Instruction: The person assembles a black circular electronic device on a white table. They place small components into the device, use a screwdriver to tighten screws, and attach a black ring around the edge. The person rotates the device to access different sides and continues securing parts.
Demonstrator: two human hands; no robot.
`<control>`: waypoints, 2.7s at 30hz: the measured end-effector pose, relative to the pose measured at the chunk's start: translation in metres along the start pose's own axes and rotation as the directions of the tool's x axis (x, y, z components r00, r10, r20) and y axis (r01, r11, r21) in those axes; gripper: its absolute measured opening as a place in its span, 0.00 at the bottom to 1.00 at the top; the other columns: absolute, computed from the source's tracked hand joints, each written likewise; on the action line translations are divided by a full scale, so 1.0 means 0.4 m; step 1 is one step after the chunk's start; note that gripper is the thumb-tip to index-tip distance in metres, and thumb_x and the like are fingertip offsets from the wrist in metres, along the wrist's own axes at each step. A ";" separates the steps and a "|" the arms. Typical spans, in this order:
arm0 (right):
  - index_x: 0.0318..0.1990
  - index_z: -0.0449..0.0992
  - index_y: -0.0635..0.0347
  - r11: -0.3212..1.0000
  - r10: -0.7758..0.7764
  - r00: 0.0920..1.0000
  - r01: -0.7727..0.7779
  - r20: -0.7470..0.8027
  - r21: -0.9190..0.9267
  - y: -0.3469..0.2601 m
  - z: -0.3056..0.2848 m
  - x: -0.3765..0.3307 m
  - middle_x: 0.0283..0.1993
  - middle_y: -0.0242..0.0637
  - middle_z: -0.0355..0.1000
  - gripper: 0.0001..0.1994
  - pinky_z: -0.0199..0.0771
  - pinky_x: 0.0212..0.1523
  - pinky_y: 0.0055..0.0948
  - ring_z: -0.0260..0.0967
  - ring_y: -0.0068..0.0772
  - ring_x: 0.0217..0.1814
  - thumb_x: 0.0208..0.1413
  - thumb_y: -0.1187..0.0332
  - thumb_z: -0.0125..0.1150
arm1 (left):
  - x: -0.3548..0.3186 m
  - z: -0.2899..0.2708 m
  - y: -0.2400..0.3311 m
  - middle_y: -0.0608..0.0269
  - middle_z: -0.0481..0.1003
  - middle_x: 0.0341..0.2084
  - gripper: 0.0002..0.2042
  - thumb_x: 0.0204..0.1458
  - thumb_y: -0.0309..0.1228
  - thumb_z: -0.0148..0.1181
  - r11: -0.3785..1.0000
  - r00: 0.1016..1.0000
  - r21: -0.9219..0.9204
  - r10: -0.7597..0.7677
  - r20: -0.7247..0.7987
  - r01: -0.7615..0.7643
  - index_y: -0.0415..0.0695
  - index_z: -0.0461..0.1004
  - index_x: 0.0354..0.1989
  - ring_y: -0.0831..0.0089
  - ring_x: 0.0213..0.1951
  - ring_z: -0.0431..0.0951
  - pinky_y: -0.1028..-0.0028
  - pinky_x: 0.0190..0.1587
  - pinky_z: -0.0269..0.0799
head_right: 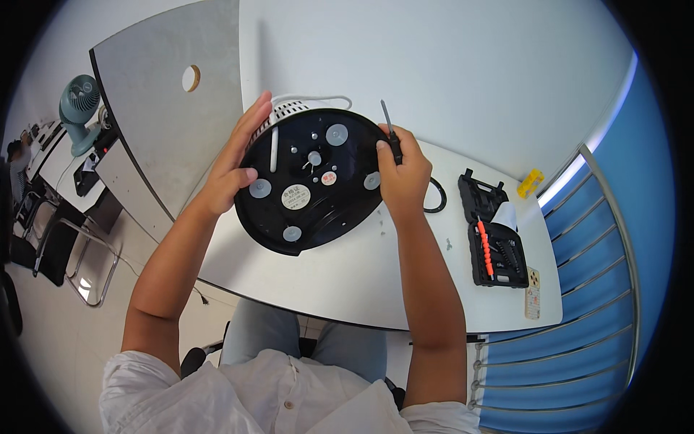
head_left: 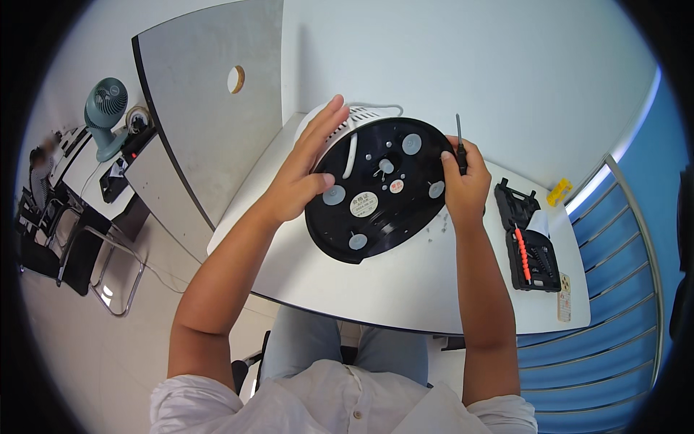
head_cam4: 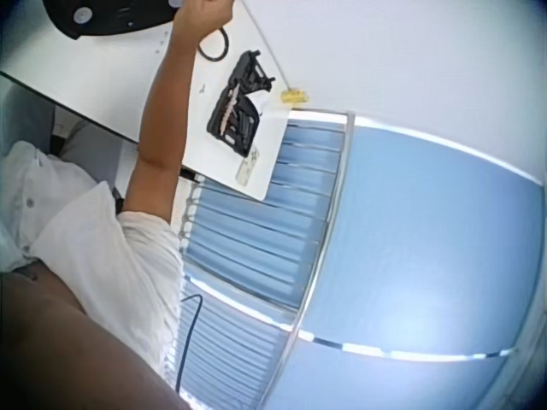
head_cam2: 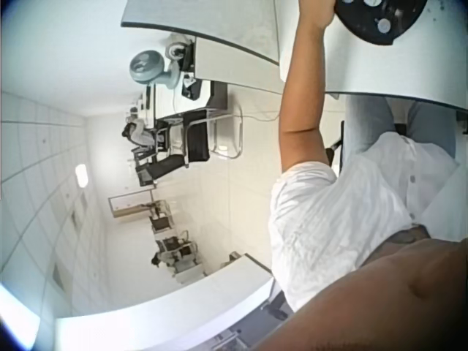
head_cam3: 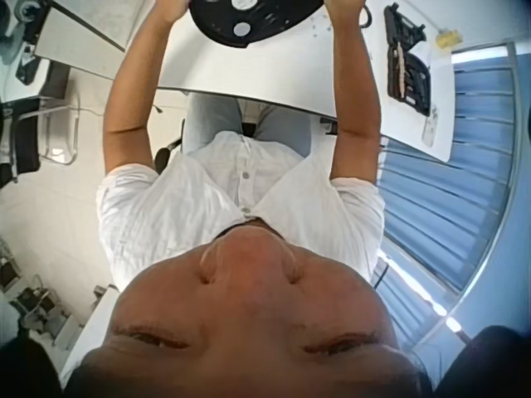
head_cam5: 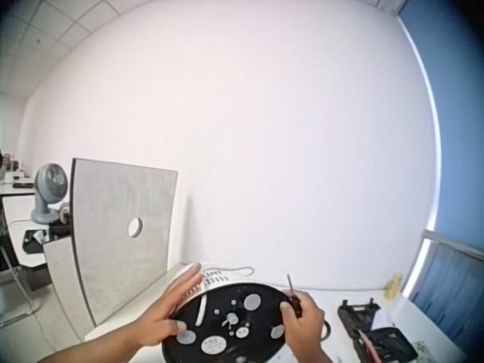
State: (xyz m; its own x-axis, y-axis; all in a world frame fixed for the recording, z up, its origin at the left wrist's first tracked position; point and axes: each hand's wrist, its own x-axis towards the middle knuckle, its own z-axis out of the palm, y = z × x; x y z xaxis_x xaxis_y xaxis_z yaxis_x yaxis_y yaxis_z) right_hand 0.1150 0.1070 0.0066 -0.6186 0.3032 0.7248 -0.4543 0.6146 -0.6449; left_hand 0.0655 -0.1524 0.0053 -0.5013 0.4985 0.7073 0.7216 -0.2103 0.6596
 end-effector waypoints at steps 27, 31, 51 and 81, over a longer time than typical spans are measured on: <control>0.50 0.70 0.67 0.950 -0.012 0.992 -0.029 0.128 0.312 0.148 0.039 -0.051 0.53 0.39 0.74 0.12 0.68 0.55 0.25 0.72 0.28 0.55 0.59 0.77 0.51 | 0.065 0.024 -0.108 0.55 0.50 0.69 0.33 0.56 0.55 0.45 0.732 0.965 0.666 0.251 -0.070 -0.142 0.49 0.57 0.67 0.51 0.70 0.44 0.46 0.68 0.32; 0.53 0.69 0.67 0.971 0.052 0.999 -0.048 -0.014 0.233 0.104 -0.023 -0.096 0.55 0.40 0.73 0.14 0.68 0.52 0.24 0.72 0.24 0.49 0.60 0.73 0.50 | 0.245 0.029 -0.095 0.56 0.57 0.66 0.28 0.57 0.52 0.46 0.921 0.993 0.388 -0.024 0.115 -0.023 0.51 0.65 0.62 0.57 0.68 0.52 0.61 0.69 0.44; 0.38 0.76 0.62 0.992 0.102 0.968 -0.081 0.228 -0.101 -0.051 -0.022 -0.324 0.30 0.38 0.75 0.08 0.70 0.30 0.27 0.72 0.34 0.27 0.49 0.73 0.63 | 0.242 0.026 -0.141 0.56 0.79 0.43 0.24 0.51 0.50 0.55 0.709 0.828 0.633 -0.528 0.186 0.311 0.47 0.78 0.49 0.66 0.45 0.77 0.73 0.52 0.67; 0.37 0.77 0.55 0.900 -0.187 0.960 0.253 0.209 -0.355 -0.085 -0.009 -0.289 0.23 0.31 0.67 0.09 0.65 0.23 0.31 0.67 0.32 0.23 0.45 0.71 0.65 | 0.127 0.054 -0.113 0.56 0.75 0.46 0.24 0.54 0.53 0.46 0.581 0.960 0.783 -0.267 -0.077 0.225 0.50 0.75 0.48 0.60 0.54 0.69 0.51 0.61 0.47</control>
State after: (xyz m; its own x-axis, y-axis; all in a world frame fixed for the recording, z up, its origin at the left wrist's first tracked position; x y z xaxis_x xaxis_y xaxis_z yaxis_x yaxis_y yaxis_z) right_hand 0.2043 0.0536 -0.0544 -0.6427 0.0241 0.7658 -0.3378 0.8882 -0.3114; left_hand 0.0178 -0.0995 0.0059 -0.7113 0.4702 0.5225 0.6802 0.6479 0.3428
